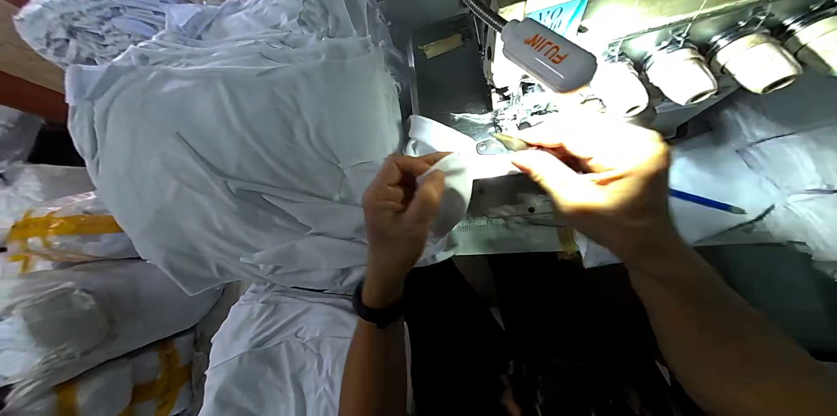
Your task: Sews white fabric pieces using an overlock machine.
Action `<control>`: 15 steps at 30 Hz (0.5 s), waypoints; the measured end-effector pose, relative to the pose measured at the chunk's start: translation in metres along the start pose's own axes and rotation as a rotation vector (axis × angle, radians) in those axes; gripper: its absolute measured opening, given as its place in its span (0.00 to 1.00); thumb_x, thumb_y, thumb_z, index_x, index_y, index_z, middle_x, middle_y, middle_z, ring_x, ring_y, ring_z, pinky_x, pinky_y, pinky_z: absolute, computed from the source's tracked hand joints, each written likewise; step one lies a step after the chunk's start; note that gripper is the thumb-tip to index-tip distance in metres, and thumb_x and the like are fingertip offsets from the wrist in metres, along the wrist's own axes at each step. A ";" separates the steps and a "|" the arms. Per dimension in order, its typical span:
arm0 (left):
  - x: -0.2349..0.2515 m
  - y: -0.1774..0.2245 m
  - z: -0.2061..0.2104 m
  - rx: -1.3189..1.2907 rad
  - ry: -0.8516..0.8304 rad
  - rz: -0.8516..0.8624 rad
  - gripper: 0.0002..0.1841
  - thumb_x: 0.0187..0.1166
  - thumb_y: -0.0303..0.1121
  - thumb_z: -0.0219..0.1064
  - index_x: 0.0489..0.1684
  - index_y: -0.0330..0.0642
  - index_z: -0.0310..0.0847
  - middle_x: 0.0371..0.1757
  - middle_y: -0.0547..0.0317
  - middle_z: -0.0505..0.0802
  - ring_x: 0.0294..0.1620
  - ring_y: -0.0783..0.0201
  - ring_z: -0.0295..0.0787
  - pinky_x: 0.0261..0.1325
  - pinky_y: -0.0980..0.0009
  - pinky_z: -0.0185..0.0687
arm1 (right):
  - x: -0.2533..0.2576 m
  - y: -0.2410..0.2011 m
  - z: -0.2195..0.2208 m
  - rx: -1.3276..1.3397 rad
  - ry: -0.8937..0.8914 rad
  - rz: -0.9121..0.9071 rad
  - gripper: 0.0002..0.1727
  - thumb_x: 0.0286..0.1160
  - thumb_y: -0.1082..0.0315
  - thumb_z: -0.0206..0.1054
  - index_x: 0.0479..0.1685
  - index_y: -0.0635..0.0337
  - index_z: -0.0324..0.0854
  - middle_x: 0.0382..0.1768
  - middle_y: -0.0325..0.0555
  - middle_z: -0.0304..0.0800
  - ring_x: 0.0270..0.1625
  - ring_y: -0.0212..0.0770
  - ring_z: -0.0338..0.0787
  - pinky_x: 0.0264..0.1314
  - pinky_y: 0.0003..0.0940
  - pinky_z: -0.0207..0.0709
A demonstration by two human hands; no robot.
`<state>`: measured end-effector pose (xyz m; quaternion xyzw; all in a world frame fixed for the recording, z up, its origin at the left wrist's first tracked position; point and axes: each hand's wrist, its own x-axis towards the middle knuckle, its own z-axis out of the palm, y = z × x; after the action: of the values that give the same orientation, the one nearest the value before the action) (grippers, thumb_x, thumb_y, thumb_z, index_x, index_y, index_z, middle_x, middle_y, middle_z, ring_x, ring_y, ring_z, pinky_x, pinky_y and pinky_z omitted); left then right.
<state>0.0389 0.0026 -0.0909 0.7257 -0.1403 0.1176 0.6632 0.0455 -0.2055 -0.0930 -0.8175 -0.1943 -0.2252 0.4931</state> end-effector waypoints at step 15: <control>-0.056 0.050 -0.123 0.539 -0.281 -0.206 0.07 0.85 0.27 0.62 0.42 0.34 0.86 0.44 0.59 0.92 0.47 0.75 0.89 0.57 0.77 0.84 | -0.089 -0.014 0.053 0.250 -0.614 -0.424 0.07 0.68 0.74 0.64 0.32 0.58 0.89 0.27 0.43 0.88 0.27 0.38 0.87 0.26 0.33 0.78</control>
<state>-0.0293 0.1234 -0.0531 0.8948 -0.1201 -0.0186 0.4297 -0.0256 -0.1600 -0.1546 -0.7223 -0.5231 -0.0416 0.4504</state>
